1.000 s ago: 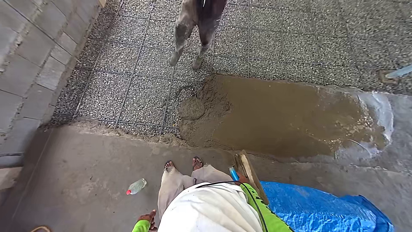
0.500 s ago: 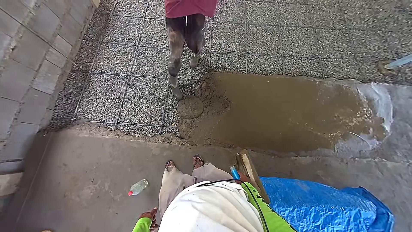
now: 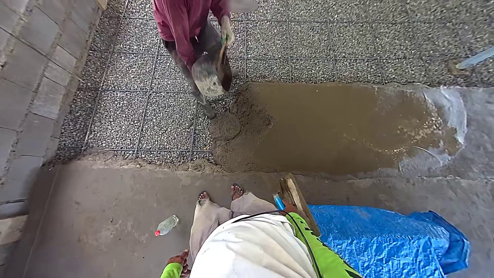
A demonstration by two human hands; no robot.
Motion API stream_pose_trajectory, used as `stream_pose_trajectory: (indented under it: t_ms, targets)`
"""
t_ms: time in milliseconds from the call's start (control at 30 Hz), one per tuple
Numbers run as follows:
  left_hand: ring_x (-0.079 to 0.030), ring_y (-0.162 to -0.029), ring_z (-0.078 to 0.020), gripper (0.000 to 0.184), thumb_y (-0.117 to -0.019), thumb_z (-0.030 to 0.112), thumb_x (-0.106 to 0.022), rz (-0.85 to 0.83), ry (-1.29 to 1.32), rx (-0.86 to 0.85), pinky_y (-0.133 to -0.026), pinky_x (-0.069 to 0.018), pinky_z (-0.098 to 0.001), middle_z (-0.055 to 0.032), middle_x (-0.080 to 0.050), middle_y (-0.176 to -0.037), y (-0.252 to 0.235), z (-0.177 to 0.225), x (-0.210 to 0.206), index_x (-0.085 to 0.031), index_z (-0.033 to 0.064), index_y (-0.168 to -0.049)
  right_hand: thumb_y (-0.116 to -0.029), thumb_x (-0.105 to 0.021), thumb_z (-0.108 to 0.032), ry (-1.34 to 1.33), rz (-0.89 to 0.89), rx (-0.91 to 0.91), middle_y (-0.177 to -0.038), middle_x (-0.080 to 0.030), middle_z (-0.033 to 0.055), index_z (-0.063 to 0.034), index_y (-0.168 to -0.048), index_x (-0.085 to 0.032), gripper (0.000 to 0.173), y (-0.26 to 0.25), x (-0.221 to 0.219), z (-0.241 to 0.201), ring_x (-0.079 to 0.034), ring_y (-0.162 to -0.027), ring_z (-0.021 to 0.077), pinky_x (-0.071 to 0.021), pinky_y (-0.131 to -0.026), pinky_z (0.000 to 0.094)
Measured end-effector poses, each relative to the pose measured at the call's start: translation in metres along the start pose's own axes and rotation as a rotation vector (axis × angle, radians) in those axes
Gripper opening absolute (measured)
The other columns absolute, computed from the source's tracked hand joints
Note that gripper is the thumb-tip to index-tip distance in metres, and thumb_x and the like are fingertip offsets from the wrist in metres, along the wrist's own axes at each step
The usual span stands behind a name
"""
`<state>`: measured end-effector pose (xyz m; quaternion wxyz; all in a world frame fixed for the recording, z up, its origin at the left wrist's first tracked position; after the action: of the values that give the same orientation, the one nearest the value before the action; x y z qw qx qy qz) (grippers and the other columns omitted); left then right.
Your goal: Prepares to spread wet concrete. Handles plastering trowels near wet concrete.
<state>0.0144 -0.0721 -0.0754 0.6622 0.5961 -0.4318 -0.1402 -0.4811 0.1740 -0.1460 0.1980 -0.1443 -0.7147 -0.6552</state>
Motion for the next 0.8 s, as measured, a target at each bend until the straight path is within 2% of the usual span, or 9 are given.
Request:
stream_pose_trajectory:
  t_ms: [67, 133, 233, 333, 500, 633, 700, 800]
  targets:
    - [-0.057, -0.064, -0.0185, 0.046, -0.1099, 0.039, -0.047, 0.004, -0.035, -0.004, -0.068, -0.0544, -0.0381, -0.0092, -0.056, -0.077, 0.002, 0.000, 0.000, -0.063, -0.0045, -0.107, -0.0905, -0.074, -0.028, -0.011, 0.013, 0.002, -0.146, -0.059, 0.0197, -0.0199, -0.152, -0.052, 0.066, -0.001, 0.000, 0.000, -0.052, -0.137, 0.0411, -0.0423, -0.111, 0.0603]
    - [-0.061, -0.070, -0.0209, 0.047, -0.1102, 0.038, -0.047, -0.010, -0.064, -0.013, -0.074, -0.0556, -0.0407, -0.0128, -0.061, -0.083, 0.004, 0.001, 0.001, -0.063, -0.0066, -0.111, -0.0916, -0.074, -0.026, -0.030, 0.006, 0.006, -0.146, -0.058, 0.0206, -0.0178, -0.153, -0.051, 0.066, 0.005, 0.003, -0.004, -0.052, -0.138, 0.0408, -0.0409, -0.112, 0.0600]
    - [-0.056, -0.062, -0.0180, 0.045, -0.1102, 0.037, -0.047, -0.005, -0.070, -0.025, -0.067, -0.0542, -0.0381, -0.0079, -0.056, -0.075, 0.004, 0.002, 0.001, -0.063, -0.0044, -0.106, -0.0915, -0.074, -0.028, -0.033, 0.001, -0.001, -0.146, -0.058, 0.0194, -0.0188, -0.153, -0.051, 0.066, 0.006, 0.004, -0.004, -0.053, -0.137, 0.0391, -0.0414, -0.112, 0.0590]
    - [-0.056, -0.060, -0.0170, 0.045, -0.1101, 0.037, -0.048, 0.003, -0.064, -0.033, -0.065, -0.0538, -0.0371, -0.0071, -0.056, -0.072, 0.005, 0.004, 0.003, -0.063, -0.0041, -0.102, -0.0911, -0.074, -0.029, -0.040, -0.006, -0.003, -0.147, -0.058, 0.0198, -0.0192, -0.154, -0.050, 0.068, 0.002, 0.001, -0.002, -0.052, -0.138, 0.0398, -0.0413, -0.112, 0.0592]
    - [-0.057, -0.062, -0.0178, 0.047, -0.1104, 0.038, -0.046, 0.010, -0.082, -0.030, -0.067, -0.0546, -0.0378, -0.0085, -0.057, -0.075, 0.006, 0.008, 0.007, -0.063, -0.0049, -0.105, -0.0909, -0.074, -0.027, -0.055, -0.006, 0.007, -0.146, -0.058, 0.0199, -0.0176, -0.153, -0.051, 0.067, -0.001, -0.003, -0.002, -0.052, -0.138, 0.0392, -0.0407, -0.113, 0.0588]
    - [-0.056, -0.059, -0.0169, 0.045, -0.1103, 0.038, -0.047, 0.022, -0.068, -0.025, -0.063, -0.0537, -0.0363, -0.0073, -0.056, -0.073, 0.013, 0.012, 0.010, -0.063, -0.0040, -0.104, -0.0901, -0.075, -0.029, -0.047, -0.011, -0.003, -0.147, -0.057, 0.0207, -0.0194, -0.153, -0.051, 0.068, -0.003, -0.004, 0.000, -0.052, -0.138, 0.0401, -0.0415, -0.112, 0.0594]
    - [-0.056, -0.063, -0.0182, 0.045, -0.1105, 0.037, -0.046, 0.018, -0.072, -0.014, -0.067, -0.0536, -0.0375, -0.0089, -0.056, -0.076, 0.018, 0.014, 0.011, -0.063, -0.0050, -0.107, -0.0896, -0.075, -0.027, -0.044, -0.012, -0.002, -0.146, -0.058, 0.0204, -0.0195, -0.153, -0.051, 0.068, -0.004, -0.004, 0.000, -0.052, -0.138, 0.0404, -0.0414, -0.112, 0.0597]
    - [-0.055, -0.061, -0.0176, 0.046, -0.1103, 0.039, -0.046, 0.015, -0.079, -0.020, -0.064, -0.0528, -0.0366, -0.0082, -0.056, -0.074, 0.007, 0.010, 0.012, -0.063, -0.0038, -0.104, -0.0884, -0.076, -0.026, -0.057, -0.010, -0.008, -0.146, -0.058, 0.0206, -0.0205, -0.152, -0.052, 0.068, -0.004, -0.004, 0.000, -0.052, -0.137, 0.0409, -0.0421, -0.111, 0.0601]
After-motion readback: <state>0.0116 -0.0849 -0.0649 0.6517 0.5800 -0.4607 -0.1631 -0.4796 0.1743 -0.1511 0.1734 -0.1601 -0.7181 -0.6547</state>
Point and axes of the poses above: each hand's wrist, its own y-axis away from the middle knuckle, its own x-axis out of the back of the hand, z = x × y, the point moved 9 cm from there along -y, towards the middle knuckle
